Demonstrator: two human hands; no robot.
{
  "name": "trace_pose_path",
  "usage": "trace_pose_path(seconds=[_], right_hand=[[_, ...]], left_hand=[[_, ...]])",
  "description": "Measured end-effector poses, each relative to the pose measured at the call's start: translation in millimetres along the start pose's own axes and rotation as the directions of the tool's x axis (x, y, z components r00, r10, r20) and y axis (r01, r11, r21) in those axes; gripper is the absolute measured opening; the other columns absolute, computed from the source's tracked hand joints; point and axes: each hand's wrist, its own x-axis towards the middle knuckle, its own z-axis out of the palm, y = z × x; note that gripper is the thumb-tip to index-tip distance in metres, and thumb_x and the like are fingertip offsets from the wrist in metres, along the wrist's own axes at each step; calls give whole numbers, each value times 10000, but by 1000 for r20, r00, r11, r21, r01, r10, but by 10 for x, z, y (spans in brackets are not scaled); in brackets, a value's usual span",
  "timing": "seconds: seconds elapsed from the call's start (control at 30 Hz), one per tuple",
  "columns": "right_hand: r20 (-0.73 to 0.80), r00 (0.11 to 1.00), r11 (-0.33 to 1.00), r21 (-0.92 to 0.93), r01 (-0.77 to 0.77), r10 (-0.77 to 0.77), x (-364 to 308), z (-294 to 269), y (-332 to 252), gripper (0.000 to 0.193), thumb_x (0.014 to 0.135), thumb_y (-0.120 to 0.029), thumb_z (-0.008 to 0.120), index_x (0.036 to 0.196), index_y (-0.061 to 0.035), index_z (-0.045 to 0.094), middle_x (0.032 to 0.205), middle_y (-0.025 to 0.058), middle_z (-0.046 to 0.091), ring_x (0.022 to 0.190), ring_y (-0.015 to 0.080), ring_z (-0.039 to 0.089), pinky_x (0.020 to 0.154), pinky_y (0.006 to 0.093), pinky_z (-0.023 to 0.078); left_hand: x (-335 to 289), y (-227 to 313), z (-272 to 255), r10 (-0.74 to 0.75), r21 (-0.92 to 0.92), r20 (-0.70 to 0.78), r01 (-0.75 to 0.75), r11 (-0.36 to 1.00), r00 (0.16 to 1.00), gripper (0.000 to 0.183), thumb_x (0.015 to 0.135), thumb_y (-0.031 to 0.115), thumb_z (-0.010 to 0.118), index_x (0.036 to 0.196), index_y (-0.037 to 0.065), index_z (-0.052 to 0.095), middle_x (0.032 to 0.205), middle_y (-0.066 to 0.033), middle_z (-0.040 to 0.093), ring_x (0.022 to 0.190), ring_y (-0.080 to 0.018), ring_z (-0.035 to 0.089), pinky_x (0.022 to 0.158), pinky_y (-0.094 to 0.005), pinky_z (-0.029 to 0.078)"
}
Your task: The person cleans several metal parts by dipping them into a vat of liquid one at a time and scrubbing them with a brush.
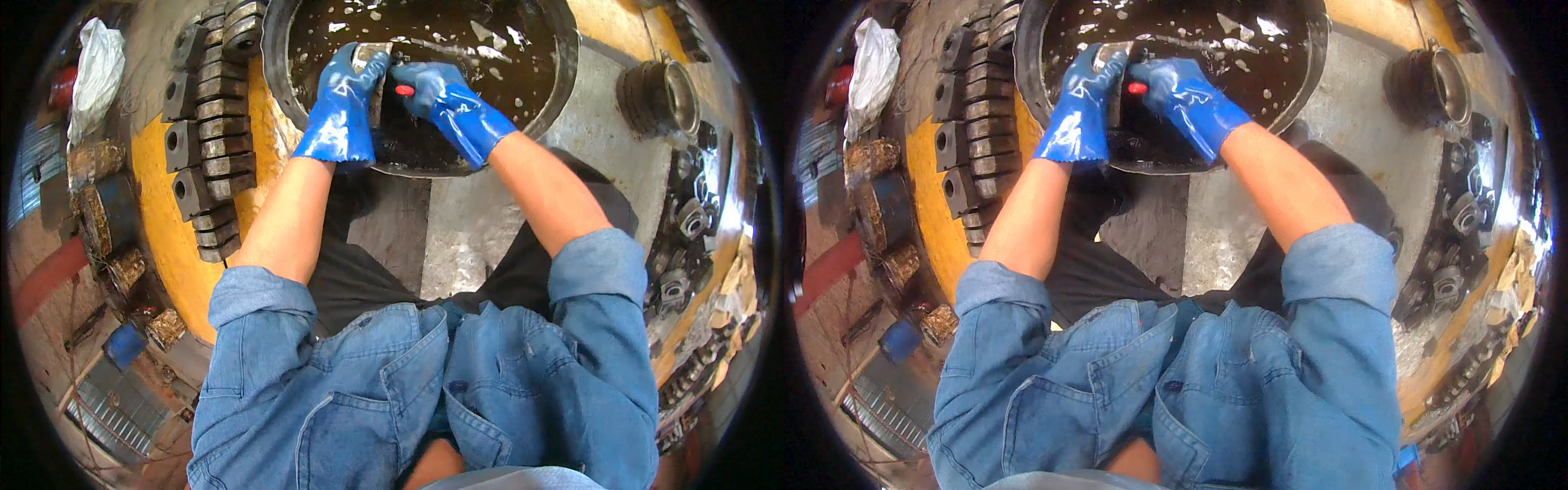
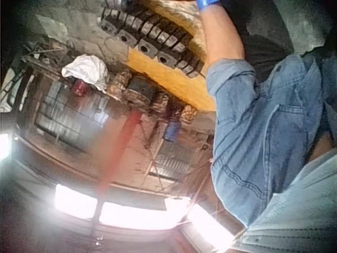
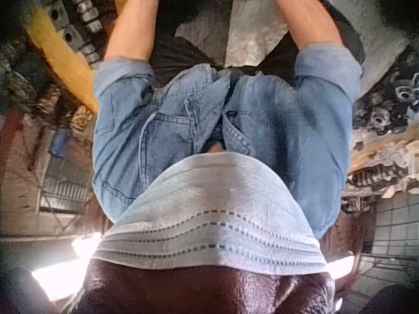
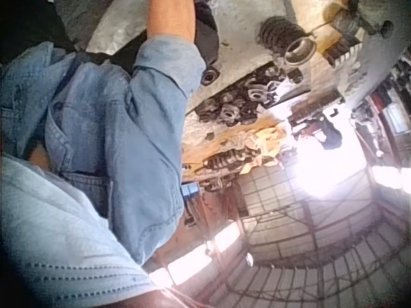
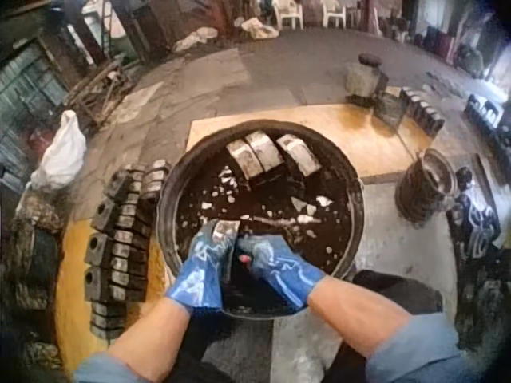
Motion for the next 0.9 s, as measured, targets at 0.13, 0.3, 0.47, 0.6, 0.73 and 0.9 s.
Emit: trace_pose_path(seconds=[0.13, 0.3, 0.47, 0.6, 0.73, 0.9], right_hand=[[-73, 997, 1000, -5, -29, 28, -49, -13, 25, 422, 911, -258, 685, 1333, -230, 683, 1260, 106, 730, 1123, 363, 697, 959, 465, 577], [165, 912, 905, 144, -400, 376, 72, -75, -102, 448, 958, -434, 672, 1361, -238, 686, 1244, 129, 738, 1134, 380, 693, 980, 442, 564], [186, 921, 877, 289, -385, 343, 79, -31, -1, 442, 942, -447, 644, 1159, -83, 768, 1176, 237, 725, 1137, 420, 688, 983, 478, 554], [214, 958, 688, 667, -285, 190, -233, -530, -28, 489, 967, -485, 634, 1168, -58, 760, 1022, 217, 772, 930, 297, 739, 910, 442, 549], [170, 910, 404, 854, -327, 377, -396, -736, -278, 450, 980, -454, 628, 1086, -38, 764, 940, 168, 764, 823, 200, 649, 822, 415, 544], [256, 926, 417, 836, -356, 278, -531, -724, -202, 530, 1006, -533, 610, 1091, -32, 761, 901, 133, 753, 789, 184, 620, 823, 395, 513]], left_hand=[[-99, 133, 37, 49, 15, -49, -49, 999, 998, 585, 963, 410, 738, 1351, -16, 638, 1262, -235, 718, 1160, -377, 692, 1005, -413, 534], [-259, 364, -58, 34, -29, -22, -35, 999, 999, 530, 988, 413, 702, 1324, 5, 671, 1253, -226, 720, 1145, -361, 691, 1003, -413, 525], [-107, 205, 18, 92, 19, -29, -91, 996, 995, 494, 1011, 366, 664, 1348, 5, 651, 1316, -243, 683, 1223, -398, 650, 1070, -418, 490], [-120, 57, -131, 689, 685, 248, -626, 373, 681, 424, 1003, 137, 620, 1422, 68, 625, 1376, -208, 655, 1266, -364, 633, 1125, -410, 479], [-352, 575, 49, -82, -441, 114, 124, 889, 990, 401, 1081, 297, 574, 1402, 59, 605, 1357, -117, 641, 1256, -274, 590, 1116, -377, 449], [-440, 703, 85, -117, -449, 190, 193, 873, 975, 551, 1073, 471, 585, 1459, 82, 528, 1269, -95, 639, 1118, -224, 616, 983, -380, 525]])
